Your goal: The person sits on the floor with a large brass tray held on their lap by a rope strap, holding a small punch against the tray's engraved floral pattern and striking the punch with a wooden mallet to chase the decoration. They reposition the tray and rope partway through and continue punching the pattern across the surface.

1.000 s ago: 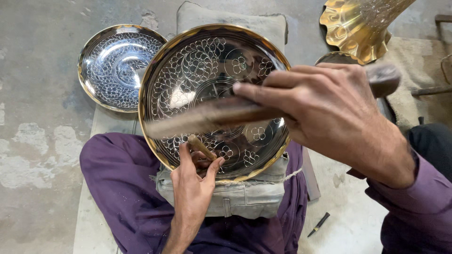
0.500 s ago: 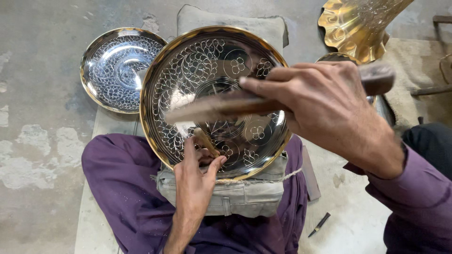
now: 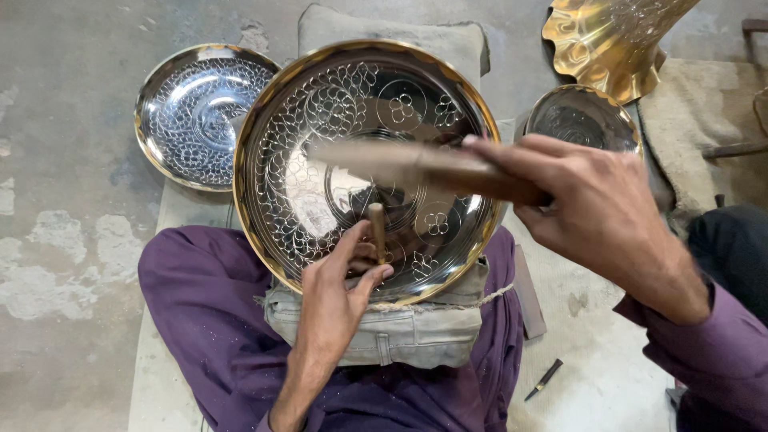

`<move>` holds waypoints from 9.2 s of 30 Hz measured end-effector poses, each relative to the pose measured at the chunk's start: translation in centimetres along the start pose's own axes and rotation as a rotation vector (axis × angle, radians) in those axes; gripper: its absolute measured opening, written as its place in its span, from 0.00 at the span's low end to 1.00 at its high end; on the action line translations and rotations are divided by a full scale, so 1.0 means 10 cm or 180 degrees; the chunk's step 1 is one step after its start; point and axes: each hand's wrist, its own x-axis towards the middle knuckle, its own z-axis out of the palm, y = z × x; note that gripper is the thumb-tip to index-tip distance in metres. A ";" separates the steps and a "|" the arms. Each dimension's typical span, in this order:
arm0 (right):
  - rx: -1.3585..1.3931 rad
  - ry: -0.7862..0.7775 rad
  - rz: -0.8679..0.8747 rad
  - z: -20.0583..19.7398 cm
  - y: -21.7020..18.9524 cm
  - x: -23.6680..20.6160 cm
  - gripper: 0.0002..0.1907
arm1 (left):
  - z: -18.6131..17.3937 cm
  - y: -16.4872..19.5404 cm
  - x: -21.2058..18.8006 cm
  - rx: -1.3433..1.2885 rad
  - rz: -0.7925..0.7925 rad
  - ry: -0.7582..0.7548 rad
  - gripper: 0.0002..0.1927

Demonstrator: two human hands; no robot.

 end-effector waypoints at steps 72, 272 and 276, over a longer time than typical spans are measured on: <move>0.0664 0.0497 -0.0521 0.00 -0.02 0.07 0.33 | 0.00 0.03 -0.11 -0.0140 -0.0079 0.0298 0.29; 0.1745 0.1845 0.2451 2.19 -0.58 -2.01 0.21 | -0.24 0.29 0.77 0.0744 0.2385 -0.3163 0.27; 0.3009 0.2283 0.1904 2.28 -0.55 -2.03 0.16 | -0.26 0.29 0.76 0.0806 0.2221 -0.3269 0.25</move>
